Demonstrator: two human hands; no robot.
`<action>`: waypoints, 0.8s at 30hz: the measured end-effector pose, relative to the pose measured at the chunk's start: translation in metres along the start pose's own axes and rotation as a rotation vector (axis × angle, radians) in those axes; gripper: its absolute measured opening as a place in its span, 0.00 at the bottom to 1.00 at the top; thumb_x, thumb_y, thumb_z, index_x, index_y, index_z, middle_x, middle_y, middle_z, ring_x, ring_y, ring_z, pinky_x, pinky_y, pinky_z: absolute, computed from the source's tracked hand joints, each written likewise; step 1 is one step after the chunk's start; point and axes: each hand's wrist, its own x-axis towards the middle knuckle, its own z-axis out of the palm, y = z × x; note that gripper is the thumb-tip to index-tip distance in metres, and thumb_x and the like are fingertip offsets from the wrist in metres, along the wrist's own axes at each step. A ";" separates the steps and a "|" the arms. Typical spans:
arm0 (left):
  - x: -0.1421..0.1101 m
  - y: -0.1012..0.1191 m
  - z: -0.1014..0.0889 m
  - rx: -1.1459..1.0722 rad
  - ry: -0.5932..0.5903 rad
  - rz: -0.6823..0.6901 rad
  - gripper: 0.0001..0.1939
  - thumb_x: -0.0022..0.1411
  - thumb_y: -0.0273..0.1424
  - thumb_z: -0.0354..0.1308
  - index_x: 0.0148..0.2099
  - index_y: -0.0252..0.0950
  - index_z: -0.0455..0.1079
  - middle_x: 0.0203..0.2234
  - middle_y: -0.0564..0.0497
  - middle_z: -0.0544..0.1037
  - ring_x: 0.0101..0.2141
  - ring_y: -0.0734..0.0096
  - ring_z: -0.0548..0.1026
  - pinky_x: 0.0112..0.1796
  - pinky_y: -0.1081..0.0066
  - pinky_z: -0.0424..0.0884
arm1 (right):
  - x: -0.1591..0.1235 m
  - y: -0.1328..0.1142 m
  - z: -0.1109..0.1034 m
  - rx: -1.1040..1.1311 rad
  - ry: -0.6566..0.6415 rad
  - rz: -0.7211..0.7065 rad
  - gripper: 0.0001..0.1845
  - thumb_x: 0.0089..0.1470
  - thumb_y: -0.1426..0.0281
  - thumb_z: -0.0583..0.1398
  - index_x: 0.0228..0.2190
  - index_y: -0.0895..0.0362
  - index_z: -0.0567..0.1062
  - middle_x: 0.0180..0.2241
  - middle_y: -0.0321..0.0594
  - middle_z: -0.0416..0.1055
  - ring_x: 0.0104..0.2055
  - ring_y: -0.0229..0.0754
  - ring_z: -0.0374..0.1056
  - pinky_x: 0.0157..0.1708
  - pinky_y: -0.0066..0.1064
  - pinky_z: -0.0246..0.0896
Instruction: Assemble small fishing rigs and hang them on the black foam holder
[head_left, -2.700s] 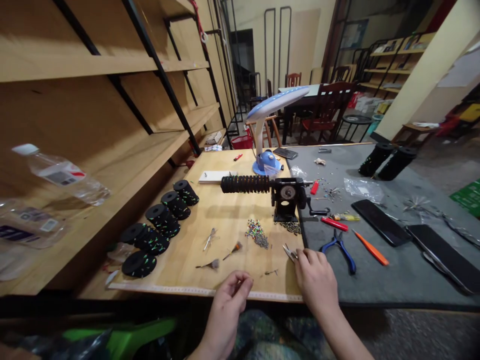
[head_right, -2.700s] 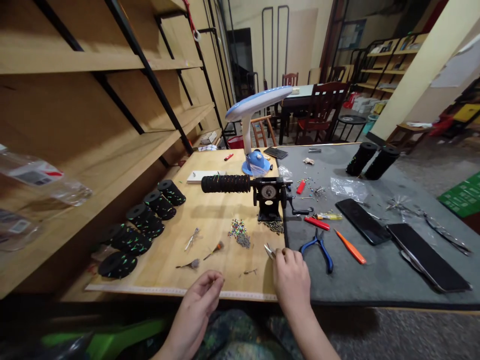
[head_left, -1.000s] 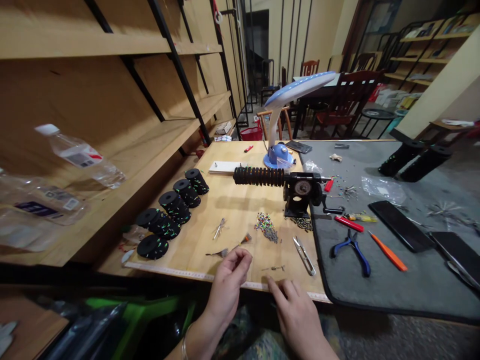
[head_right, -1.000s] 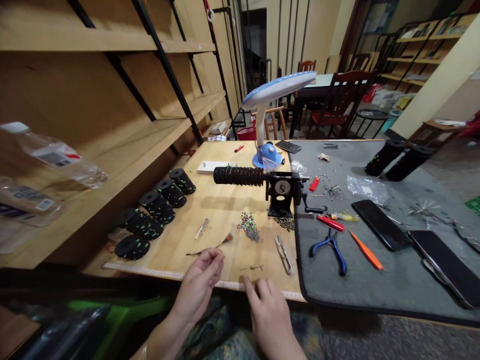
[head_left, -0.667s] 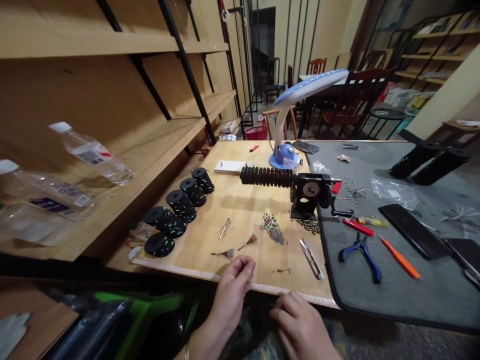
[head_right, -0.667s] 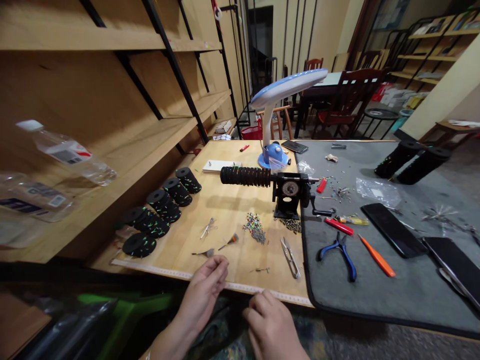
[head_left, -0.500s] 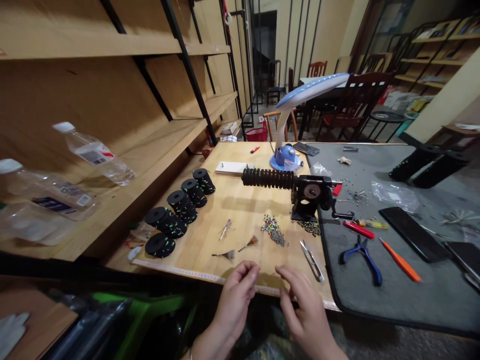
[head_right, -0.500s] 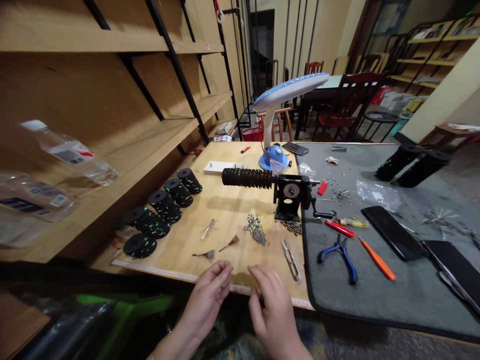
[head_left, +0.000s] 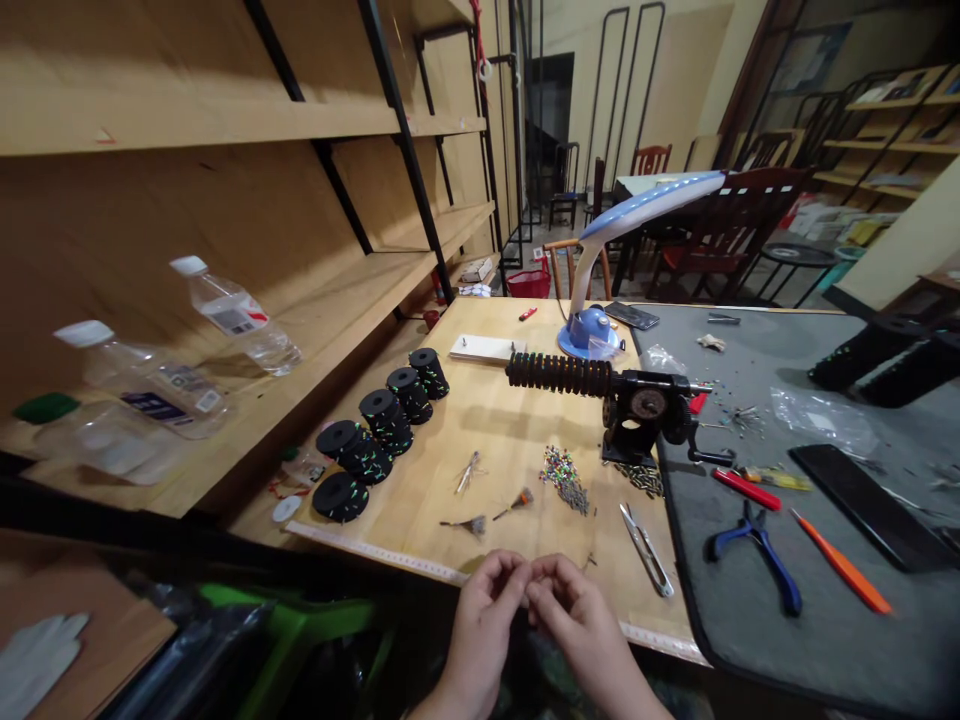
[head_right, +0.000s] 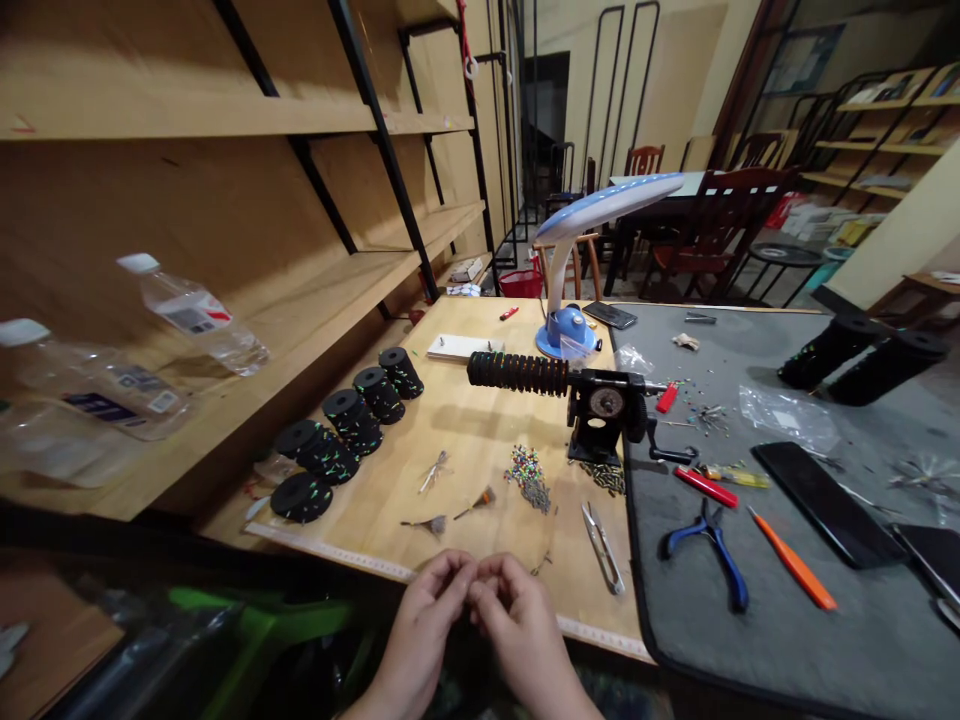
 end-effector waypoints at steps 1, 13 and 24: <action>0.000 -0.001 0.000 -0.008 0.003 -0.009 0.15 0.51 0.40 0.66 0.28 0.34 0.70 0.21 0.54 0.70 0.24 0.73 0.66 0.28 0.75 0.63 | -0.001 0.002 -0.001 -0.044 0.017 -0.003 0.17 0.54 0.56 0.59 0.29 0.58 0.71 0.19 0.30 0.64 0.22 0.36 0.61 0.24 0.26 0.55; 0.008 0.015 -0.024 0.070 0.140 0.109 0.14 0.52 0.41 0.66 0.32 0.35 0.71 0.25 0.54 0.71 0.29 0.72 0.67 0.31 0.77 0.63 | -0.028 0.023 -0.012 -0.467 0.177 -0.233 0.16 0.59 0.61 0.54 0.24 0.56 0.71 0.20 0.34 0.66 0.23 0.38 0.63 0.25 0.26 0.56; 0.042 0.057 -0.062 0.294 0.283 0.400 0.13 0.52 0.40 0.65 0.33 0.35 0.72 0.27 0.52 0.75 0.32 0.68 0.72 0.37 0.74 0.68 | -0.036 0.047 -0.028 0.040 0.380 0.033 0.23 0.50 0.49 0.60 0.26 0.57 0.70 0.13 0.26 0.56 0.15 0.33 0.52 0.17 0.24 0.46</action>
